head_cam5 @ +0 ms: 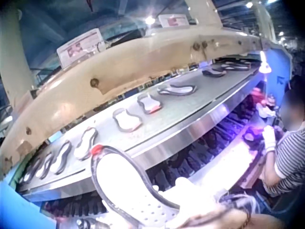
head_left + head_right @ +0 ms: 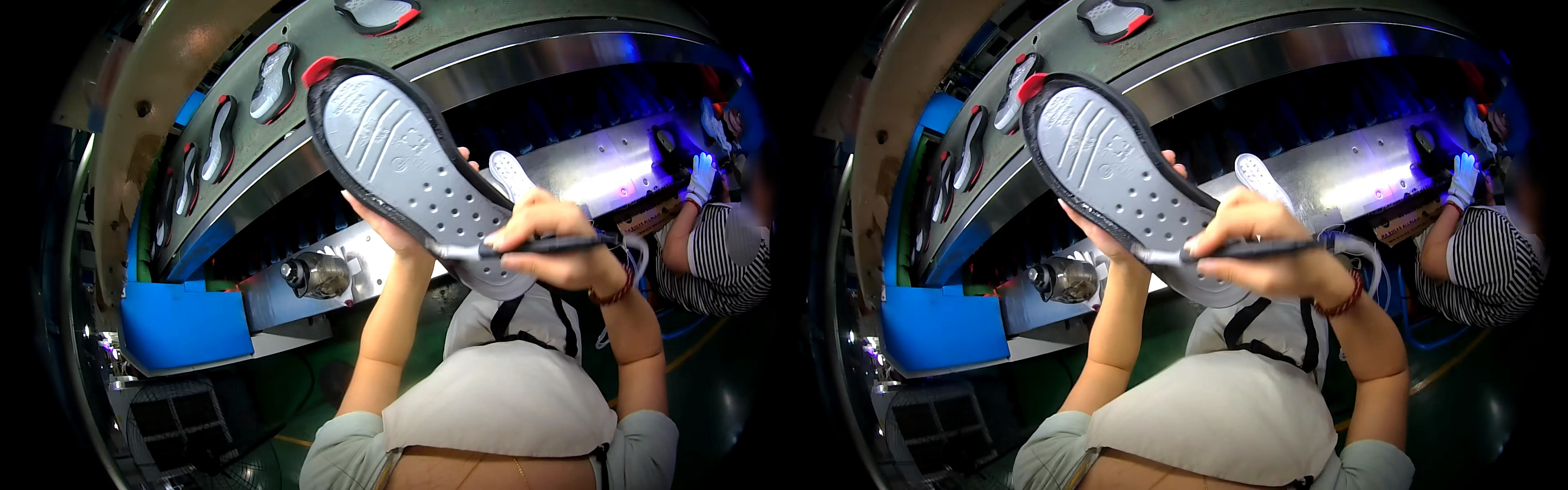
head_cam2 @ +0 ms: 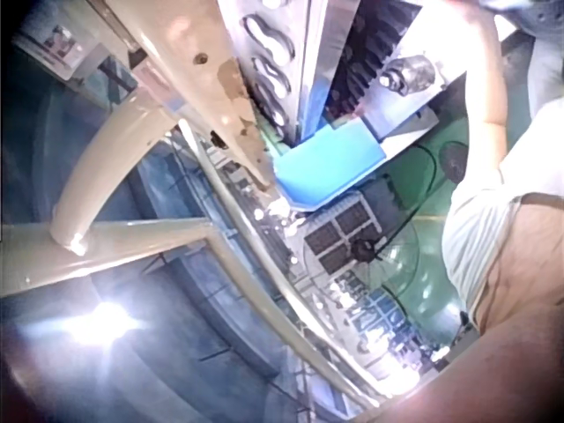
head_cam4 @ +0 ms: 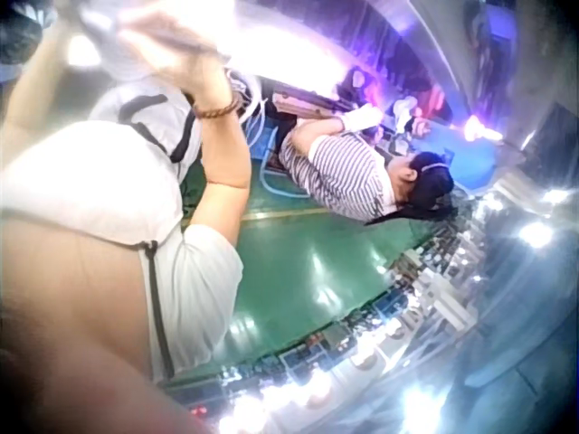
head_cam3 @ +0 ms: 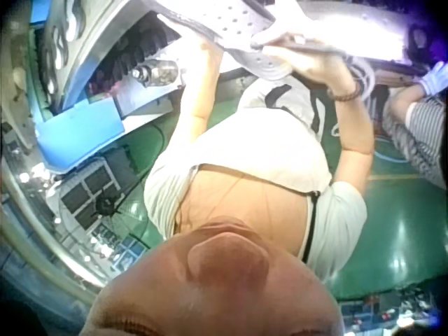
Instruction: The person repeatedly picks up grey shoe insoles from a conveyor belt, scrubs the bottom surface with a brush, and places them back on the belt. The task is performed one at a time in a repetitive loop.
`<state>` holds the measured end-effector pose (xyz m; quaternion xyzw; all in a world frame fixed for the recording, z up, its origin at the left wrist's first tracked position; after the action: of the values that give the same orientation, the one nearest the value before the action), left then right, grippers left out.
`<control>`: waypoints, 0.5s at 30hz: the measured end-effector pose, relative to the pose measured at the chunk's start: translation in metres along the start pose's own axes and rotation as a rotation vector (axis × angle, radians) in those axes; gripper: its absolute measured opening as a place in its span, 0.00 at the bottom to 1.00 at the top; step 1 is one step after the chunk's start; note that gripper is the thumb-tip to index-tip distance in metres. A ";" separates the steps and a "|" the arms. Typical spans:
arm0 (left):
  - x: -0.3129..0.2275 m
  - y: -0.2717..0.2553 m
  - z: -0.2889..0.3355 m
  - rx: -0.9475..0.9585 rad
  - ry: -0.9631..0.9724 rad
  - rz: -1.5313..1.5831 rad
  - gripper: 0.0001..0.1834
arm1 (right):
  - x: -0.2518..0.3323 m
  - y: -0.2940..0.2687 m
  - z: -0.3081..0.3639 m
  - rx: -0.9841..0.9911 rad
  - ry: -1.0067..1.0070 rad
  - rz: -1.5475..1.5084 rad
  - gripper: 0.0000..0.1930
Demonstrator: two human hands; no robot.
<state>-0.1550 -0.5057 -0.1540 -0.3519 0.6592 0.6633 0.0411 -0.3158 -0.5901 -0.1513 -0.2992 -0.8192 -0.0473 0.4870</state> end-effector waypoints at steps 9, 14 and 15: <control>-0.013 0.012 -0.009 0.114 0.108 0.031 0.51 | 0.003 -0.008 0.013 0.106 0.005 -0.027 0.09; -0.019 0.012 -0.008 0.063 0.057 0.062 0.51 | -0.002 -0.021 0.028 0.207 0.103 -0.310 0.11; -0.019 0.011 -0.010 0.058 0.068 0.038 0.51 | -0.008 -0.021 0.030 0.072 0.231 -0.397 0.11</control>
<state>-0.1429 -0.5080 -0.1336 -0.3602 0.6857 0.6323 0.0160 -0.3476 -0.5998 -0.1689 -0.1072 -0.8021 -0.1470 0.5689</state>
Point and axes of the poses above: each hand's wrist, its own z-axis away from the middle knuckle, its own y-axis out of the palm, x = y × z, the point moved 3 cm from there along -z, towards the middle knuckle, and after that the axes turned 13 degrees about z, right-handed, at the moved point
